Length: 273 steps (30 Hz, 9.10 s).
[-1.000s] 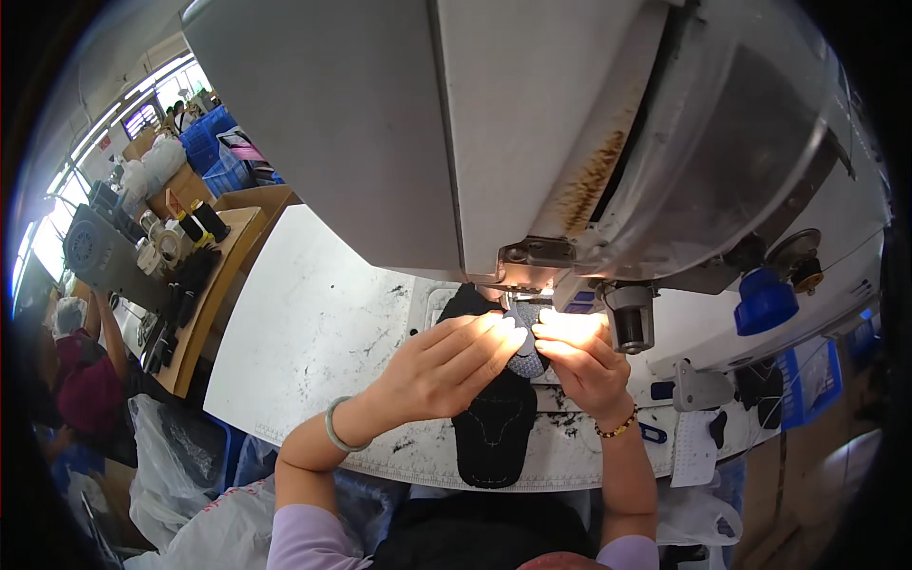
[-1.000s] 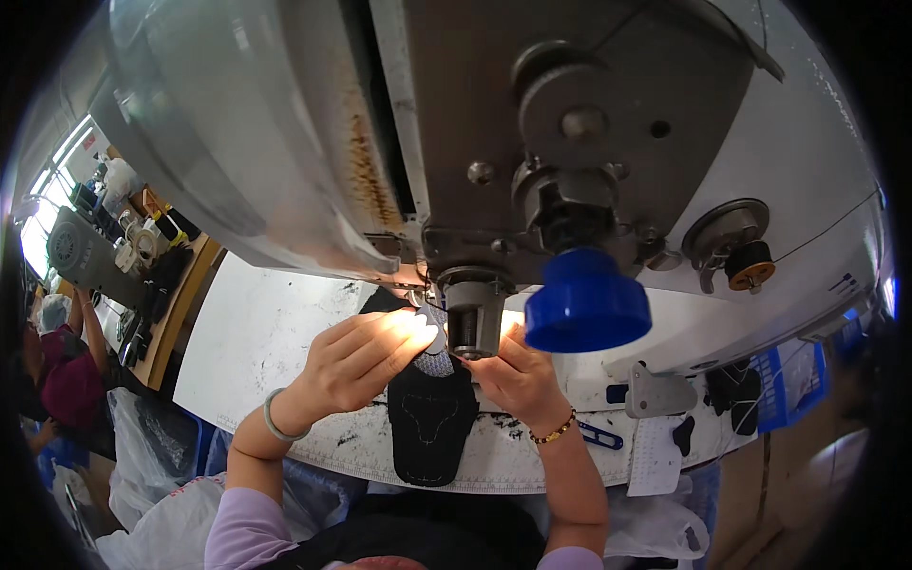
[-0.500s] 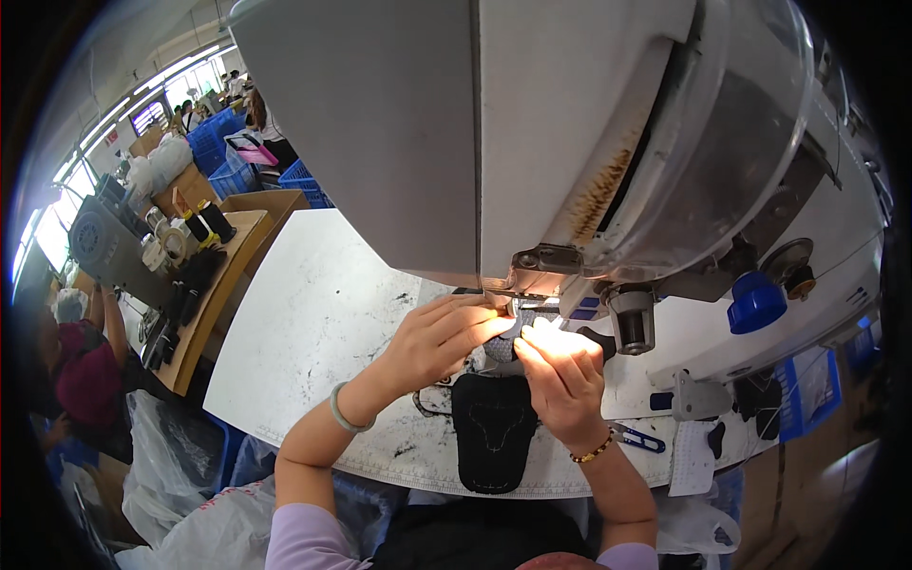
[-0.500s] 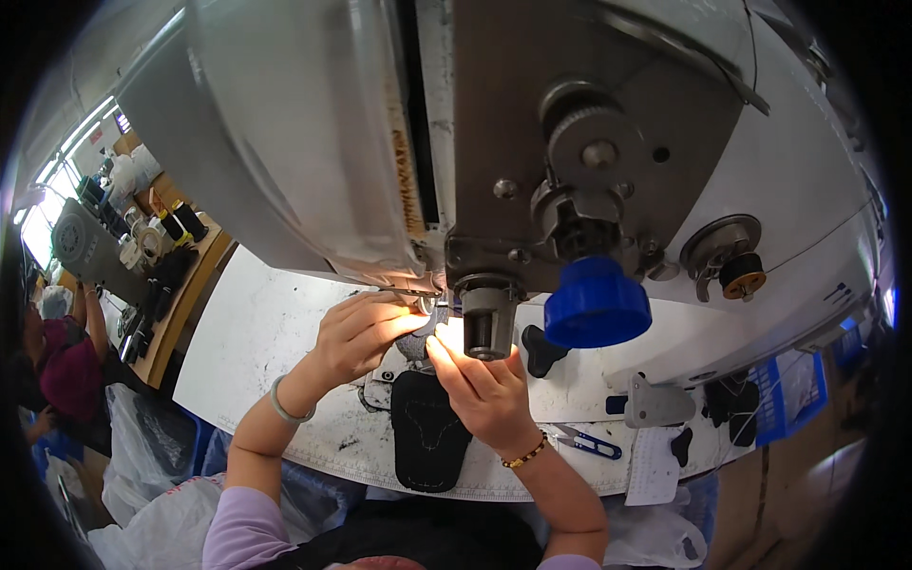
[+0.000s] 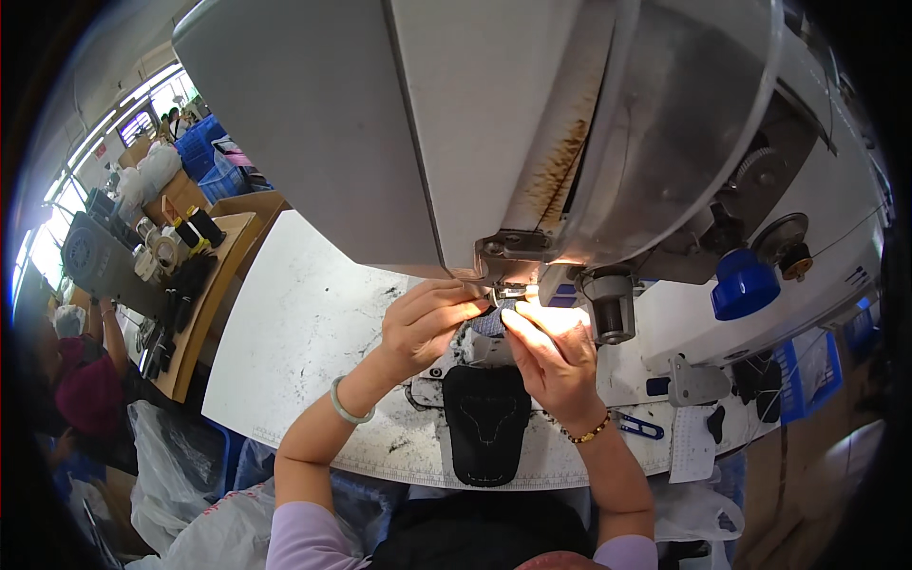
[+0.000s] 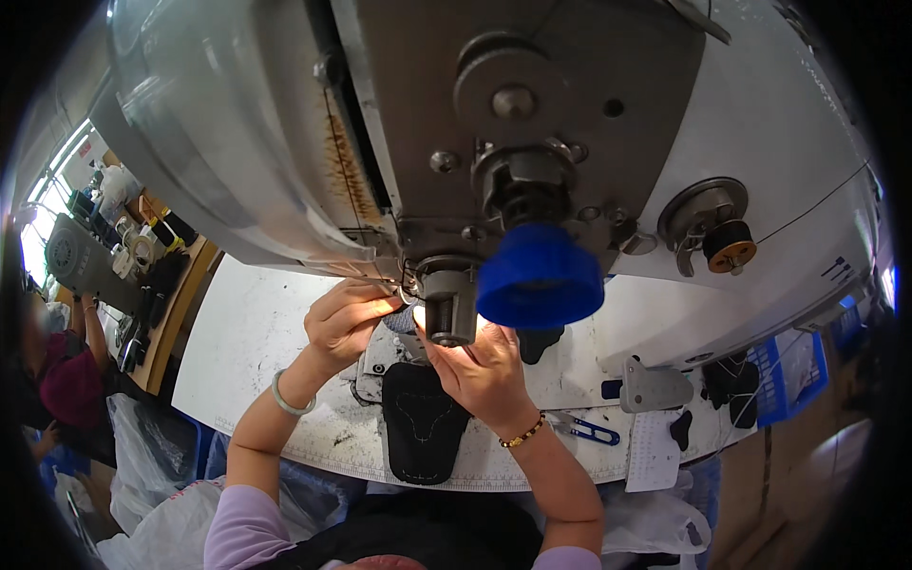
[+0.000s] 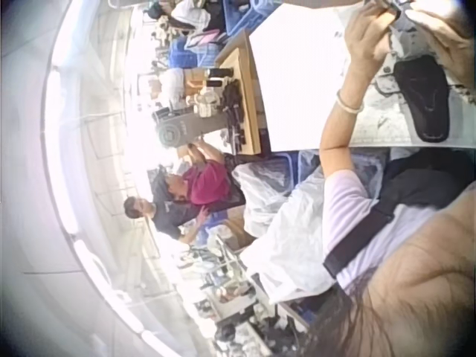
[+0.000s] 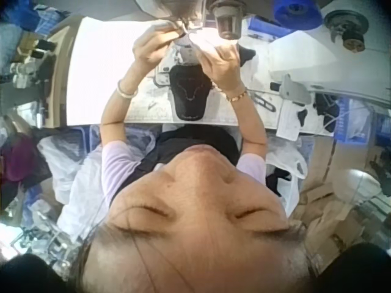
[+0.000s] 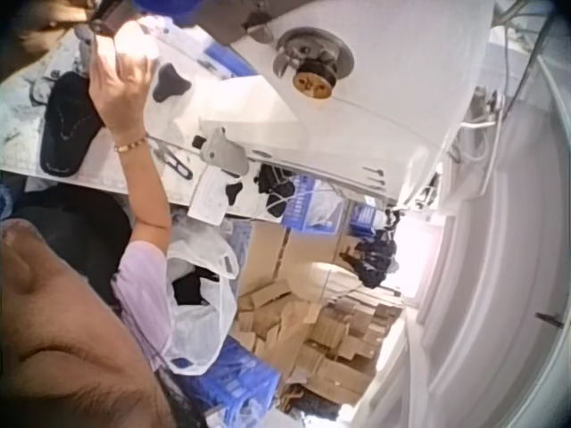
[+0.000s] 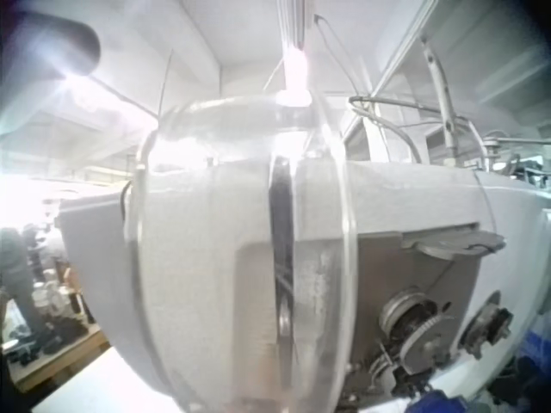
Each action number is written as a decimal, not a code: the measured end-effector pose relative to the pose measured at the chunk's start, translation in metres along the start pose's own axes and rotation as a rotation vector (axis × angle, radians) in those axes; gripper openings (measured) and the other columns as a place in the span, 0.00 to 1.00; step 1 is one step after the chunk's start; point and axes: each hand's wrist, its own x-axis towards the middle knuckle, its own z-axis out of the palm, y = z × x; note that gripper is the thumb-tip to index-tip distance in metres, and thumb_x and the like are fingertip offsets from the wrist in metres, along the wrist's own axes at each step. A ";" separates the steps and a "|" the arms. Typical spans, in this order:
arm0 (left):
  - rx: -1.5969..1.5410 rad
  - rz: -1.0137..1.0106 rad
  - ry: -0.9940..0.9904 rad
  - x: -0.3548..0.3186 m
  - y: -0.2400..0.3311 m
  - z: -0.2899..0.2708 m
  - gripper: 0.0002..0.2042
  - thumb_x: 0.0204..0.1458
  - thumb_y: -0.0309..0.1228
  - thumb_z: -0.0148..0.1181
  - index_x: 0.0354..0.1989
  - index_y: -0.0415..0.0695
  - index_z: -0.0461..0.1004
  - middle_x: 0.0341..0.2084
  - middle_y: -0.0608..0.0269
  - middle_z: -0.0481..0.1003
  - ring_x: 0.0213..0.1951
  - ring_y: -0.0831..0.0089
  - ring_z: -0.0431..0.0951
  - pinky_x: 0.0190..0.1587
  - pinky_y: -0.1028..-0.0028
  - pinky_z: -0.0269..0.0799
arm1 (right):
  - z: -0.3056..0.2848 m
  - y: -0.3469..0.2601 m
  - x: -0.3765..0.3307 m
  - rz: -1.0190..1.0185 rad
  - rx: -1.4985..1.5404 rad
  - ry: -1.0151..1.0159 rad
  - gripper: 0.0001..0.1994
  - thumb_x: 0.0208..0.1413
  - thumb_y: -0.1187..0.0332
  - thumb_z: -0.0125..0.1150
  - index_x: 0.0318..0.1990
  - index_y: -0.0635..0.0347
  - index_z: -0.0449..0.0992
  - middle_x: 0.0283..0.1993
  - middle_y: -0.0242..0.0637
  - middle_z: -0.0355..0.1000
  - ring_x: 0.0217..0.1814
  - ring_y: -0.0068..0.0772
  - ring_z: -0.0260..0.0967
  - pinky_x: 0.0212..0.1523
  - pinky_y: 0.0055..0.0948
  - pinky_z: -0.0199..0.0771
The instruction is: The person sews small black fabric parts using an industrial sewing machine. They repeatedly pick up a part, align it under the needle, and guide it through the machine to stitch the edges. The person handles the parts one at a time, placing finished pieces on the table.
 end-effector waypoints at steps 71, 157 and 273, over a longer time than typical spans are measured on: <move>0.394 0.017 -0.324 0.008 0.064 -0.008 0.23 0.35 0.16 0.52 0.46 0.27 0.68 0.43 0.42 0.70 0.47 0.51 0.74 0.48 0.63 0.73 | -0.017 -0.004 0.003 -0.253 0.142 0.046 0.15 0.45 0.75 0.62 0.42 0.59 0.72 0.46 0.33 0.71 0.42 0.30 0.70 0.43 0.28 0.69; -1.278 -1.390 0.018 0.014 0.012 -0.013 0.15 0.47 0.20 0.55 0.46 0.38 0.70 0.37 0.57 0.75 0.38 0.69 0.78 0.46 0.70 0.75 | -0.002 -0.014 0.005 -0.196 -0.064 -0.006 0.16 0.43 0.73 0.64 0.44 0.53 0.77 0.46 0.25 0.70 0.50 0.24 0.68 0.48 0.25 0.64; 0.118 -0.261 -0.566 -0.103 0.071 0.022 0.22 0.52 0.39 0.58 0.53 0.42 0.67 0.46 0.53 0.68 0.49 0.59 0.67 0.52 0.64 0.61 | -0.052 0.087 -0.073 0.438 -0.069 -0.418 0.16 0.55 0.76 0.51 0.52 0.68 0.66 0.54 0.44 0.60 0.50 0.40 0.63 0.45 0.28 0.63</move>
